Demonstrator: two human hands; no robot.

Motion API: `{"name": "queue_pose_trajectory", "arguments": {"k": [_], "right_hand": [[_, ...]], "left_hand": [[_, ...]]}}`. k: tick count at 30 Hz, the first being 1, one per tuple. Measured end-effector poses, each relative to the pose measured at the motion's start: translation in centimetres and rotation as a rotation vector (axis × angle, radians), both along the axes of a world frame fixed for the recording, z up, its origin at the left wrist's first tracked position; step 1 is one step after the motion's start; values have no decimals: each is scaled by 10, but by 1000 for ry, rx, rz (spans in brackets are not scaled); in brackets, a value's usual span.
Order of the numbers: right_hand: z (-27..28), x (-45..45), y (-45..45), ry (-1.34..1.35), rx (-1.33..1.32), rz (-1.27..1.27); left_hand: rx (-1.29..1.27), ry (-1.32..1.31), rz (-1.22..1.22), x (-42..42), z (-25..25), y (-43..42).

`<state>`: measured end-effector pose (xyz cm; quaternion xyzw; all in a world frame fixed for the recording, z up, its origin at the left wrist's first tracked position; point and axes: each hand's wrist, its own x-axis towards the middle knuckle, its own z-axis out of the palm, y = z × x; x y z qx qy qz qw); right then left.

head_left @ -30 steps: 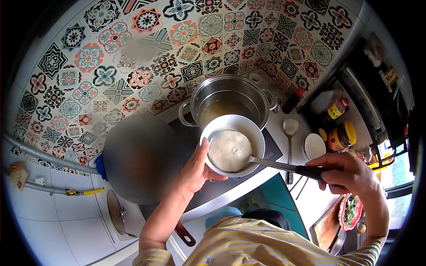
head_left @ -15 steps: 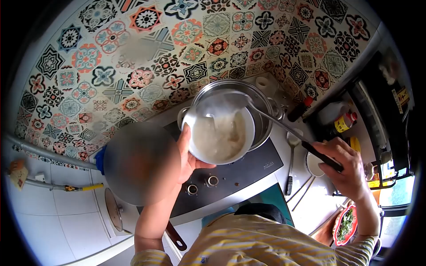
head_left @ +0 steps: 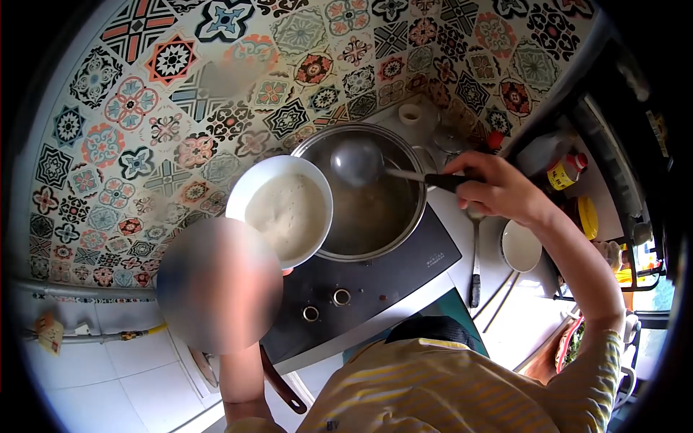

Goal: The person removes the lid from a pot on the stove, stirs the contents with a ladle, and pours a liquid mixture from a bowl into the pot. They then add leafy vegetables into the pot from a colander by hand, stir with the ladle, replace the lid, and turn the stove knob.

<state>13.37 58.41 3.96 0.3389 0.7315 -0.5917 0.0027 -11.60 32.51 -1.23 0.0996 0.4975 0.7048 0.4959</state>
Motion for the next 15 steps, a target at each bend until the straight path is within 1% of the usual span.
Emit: {"name": "queue_pose_trajectory", "arguments": {"k": [2, 3, 6, 7, 9, 15], "right_hand": [[-19, -22, 1, -91, 360, 202], [-38, -27, 1, -24, 646, 274], [-52, -39, -6, -3, 816, 326], [-49, -43, -8, -39, 820, 337], [-59, -48, -5, -49, 832, 319], [-64, -62, -8, -193, 757, 356]], "left_hand": [[-46, 17, 53, -2, 0, -6], [-67, 24, 80, -3, 0, -8], [-95, 34, 133, -2, 3, -16], [-104, 48, 153, -3, 2, -18], [-120, 77, 191, -6, -2, -21], [-138, 109, 133, -13, -4, -27]]}}
